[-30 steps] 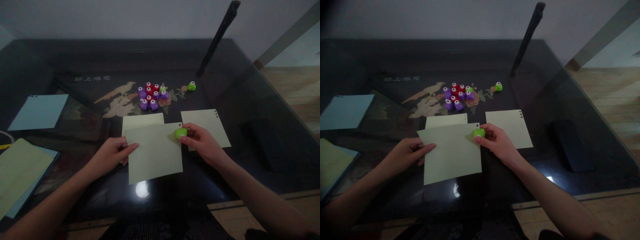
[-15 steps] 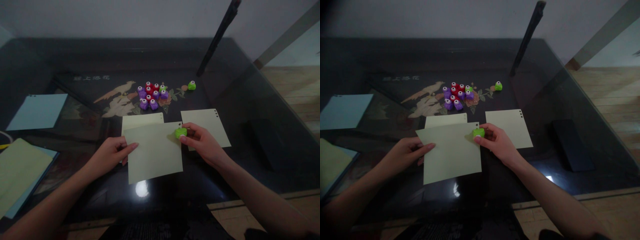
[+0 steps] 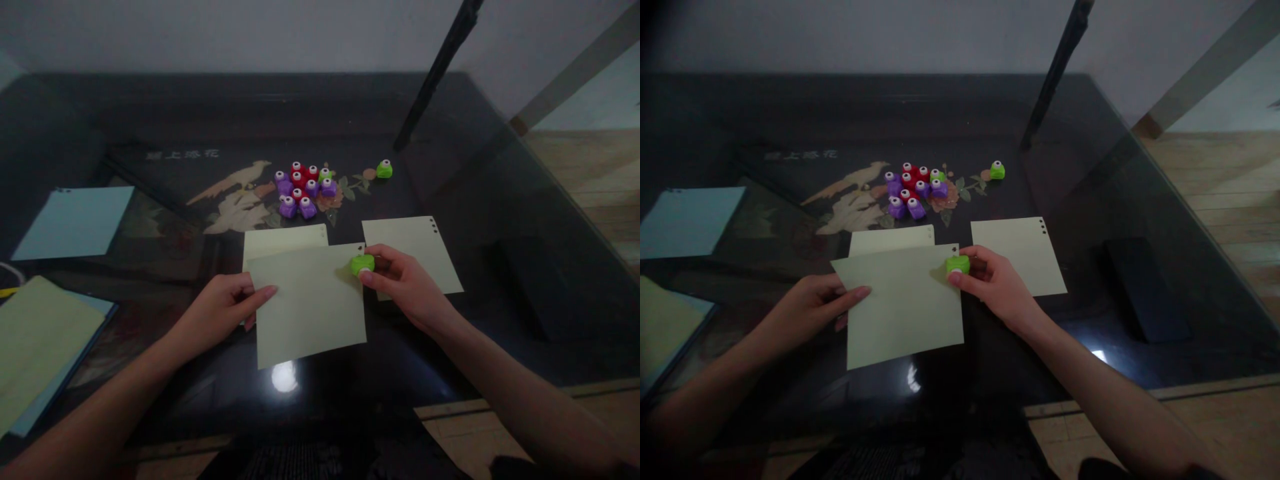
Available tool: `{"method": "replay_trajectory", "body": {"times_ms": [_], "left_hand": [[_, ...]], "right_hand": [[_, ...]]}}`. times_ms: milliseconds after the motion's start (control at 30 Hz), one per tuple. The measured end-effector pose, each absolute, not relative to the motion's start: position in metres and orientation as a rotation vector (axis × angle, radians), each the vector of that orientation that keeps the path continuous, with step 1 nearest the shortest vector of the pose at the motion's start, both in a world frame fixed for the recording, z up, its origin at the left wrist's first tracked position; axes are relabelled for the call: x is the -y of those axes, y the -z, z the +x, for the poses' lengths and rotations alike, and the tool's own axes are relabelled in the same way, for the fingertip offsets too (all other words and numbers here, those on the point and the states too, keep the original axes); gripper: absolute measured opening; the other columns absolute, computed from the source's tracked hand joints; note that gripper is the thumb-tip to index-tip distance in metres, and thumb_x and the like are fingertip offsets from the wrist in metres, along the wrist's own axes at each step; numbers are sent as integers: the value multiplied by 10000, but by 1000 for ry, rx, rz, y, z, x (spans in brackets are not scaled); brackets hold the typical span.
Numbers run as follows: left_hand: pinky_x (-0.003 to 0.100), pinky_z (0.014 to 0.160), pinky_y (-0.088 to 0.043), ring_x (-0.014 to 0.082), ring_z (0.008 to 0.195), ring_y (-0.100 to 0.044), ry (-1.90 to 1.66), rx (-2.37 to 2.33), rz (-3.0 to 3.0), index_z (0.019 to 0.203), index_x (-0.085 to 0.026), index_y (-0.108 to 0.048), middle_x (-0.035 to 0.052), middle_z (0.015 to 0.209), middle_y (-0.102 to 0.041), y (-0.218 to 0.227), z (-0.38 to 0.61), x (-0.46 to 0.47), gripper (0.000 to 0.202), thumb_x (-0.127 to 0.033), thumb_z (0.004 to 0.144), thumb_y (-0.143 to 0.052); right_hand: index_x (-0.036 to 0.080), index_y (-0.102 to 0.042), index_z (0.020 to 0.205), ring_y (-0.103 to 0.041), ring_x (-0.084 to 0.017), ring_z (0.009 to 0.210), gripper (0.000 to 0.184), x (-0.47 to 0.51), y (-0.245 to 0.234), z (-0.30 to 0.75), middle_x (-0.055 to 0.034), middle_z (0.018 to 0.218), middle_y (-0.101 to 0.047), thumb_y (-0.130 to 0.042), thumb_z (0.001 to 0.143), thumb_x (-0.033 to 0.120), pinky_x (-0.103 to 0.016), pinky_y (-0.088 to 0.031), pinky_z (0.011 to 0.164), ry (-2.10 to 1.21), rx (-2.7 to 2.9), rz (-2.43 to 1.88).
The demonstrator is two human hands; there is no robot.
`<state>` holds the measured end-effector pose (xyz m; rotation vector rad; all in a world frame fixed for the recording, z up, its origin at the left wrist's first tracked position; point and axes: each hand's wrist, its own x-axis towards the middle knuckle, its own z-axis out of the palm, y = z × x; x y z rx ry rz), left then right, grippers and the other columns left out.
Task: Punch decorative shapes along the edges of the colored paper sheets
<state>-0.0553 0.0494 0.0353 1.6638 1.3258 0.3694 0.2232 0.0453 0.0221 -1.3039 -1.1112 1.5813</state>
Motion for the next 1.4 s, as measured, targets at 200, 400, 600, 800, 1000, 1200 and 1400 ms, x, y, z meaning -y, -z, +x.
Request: {"method": "replay_trajectory", "body": {"times_ms": [200, 400, 600, 800, 1000, 1200, 1400], "left_hand": [[202, 423, -401, 93, 380, -503, -368, -1307, 1684, 517, -183, -519, -50, 395, -521, -37, -55, -49, 382, -385, 841, -518], [203, 420, -401, 93, 373, -494, -366, -1312, 1689, 519, -187, -520, -51, 389, -521, -36, -54, -48, 382, -386, 845, -519], [206, 428, -403, 95, 379, -493, -370, -1313, 1702, 496, -192, -501, -48, 385, -519, -36, -53, -48, 396, -380, 843, -522], [202, 412, -387, 95, 374, -489, -364, -1333, 1690, 495, -190, -505, -44, 387, -527, -35, -54, -48, 403, -398, 839, -527], [208, 422, -396, 101, 383, -499, -352, -1344, 1701, 466, -192, -498, -36, 381, -530, -36, -52, -48, 419, -400, 829, -523], [210, 431, -403, 99, 386, -505, -334, -1348, 1705, 479, -189, -510, -37, 394, -541, -30, -53, -47, 425, -409, 841, -526], [208, 437, -411, 99, 389, -512, -362, -1338, 1693, 478, -190, -505, -39, 388, -536, -26, -52, -46, 420, -399, 843, -523]], "right_hand": [[208, -622, 887, -645, -141, 771, 277, -46, -23, 223, -5, 844, -704, -768, 660, 270, -299, -521, 750, -1553, 1125, -1318], [203, -623, 883, -640, -134, 740, 270, -46, -22, 224, -5, 824, -702, -767, 670, 287, -289, -515, 720, -1532, 1170, -1322], [207, -626, 882, -648, -155, 767, 266, -46, -22, 223, -16, 839, -705, -767, 672, 288, -309, -520, 725, -1527, 1163, -1331], [209, -639, 871, -651, -150, 766, 264, -46, -20, 224, -12, 835, -713, -777, 660, 288, -309, -522, 742, -1537, 1130, -1312], [205, -640, 862, -642, -143, 748, 255, -46, -20, 223, -9, 821, -707, -774, 665, 296, -294, -514, 712, -1520, 1146, -1303], [207, -640, 860, -622, -137, 720, 262, -48, -19, 224, 0, 788, -688, -775, 668, 323, -277, -494, 678, -1488, 1165, -1318], [206, -633, 861, -608, -141, 717, 260, -49, -19, 224, -1, 782, -673, -767, 671, 323, -280, -482, 668, -1474, 1170, -1334]]}}
